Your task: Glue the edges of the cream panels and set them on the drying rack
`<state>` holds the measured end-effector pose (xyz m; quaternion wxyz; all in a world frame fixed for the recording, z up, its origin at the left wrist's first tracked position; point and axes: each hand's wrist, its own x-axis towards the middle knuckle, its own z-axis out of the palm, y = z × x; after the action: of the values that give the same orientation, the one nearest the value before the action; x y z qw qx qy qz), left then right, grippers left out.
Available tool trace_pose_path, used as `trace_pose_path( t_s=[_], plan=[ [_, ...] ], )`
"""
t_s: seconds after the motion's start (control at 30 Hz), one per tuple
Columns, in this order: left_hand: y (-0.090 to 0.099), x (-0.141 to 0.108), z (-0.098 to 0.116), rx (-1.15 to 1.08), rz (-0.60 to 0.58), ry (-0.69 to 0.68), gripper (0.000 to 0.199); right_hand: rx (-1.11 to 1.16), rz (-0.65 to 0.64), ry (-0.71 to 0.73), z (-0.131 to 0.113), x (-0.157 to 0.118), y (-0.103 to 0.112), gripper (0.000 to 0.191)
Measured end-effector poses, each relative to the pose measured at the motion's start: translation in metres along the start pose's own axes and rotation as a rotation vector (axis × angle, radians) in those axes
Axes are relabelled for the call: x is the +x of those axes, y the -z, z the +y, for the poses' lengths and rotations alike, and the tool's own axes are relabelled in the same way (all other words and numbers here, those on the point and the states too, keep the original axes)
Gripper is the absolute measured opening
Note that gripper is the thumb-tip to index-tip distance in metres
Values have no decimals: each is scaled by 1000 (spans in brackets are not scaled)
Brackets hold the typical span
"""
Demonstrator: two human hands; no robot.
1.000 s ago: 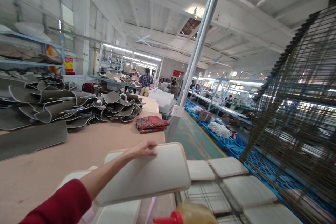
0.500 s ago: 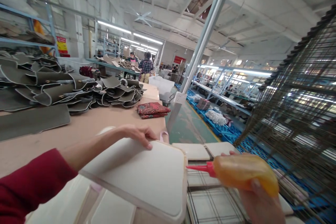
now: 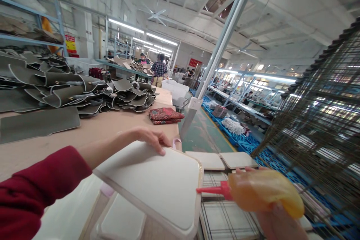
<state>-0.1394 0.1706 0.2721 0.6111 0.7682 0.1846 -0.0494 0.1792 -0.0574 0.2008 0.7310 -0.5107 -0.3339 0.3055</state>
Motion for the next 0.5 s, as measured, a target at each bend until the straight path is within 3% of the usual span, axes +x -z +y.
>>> trace_pose_path(
  t_s=[0.33, 0.5],
  plan=[
    [-1, -2, 4, -49, -26, 12, 36, 57, -61, 112, -12, -10, -18, 57],
    [-2, -5, 6, -39, -37, 19, 37, 62, -122, 83, -13, -11, -15, 61]
  ],
)
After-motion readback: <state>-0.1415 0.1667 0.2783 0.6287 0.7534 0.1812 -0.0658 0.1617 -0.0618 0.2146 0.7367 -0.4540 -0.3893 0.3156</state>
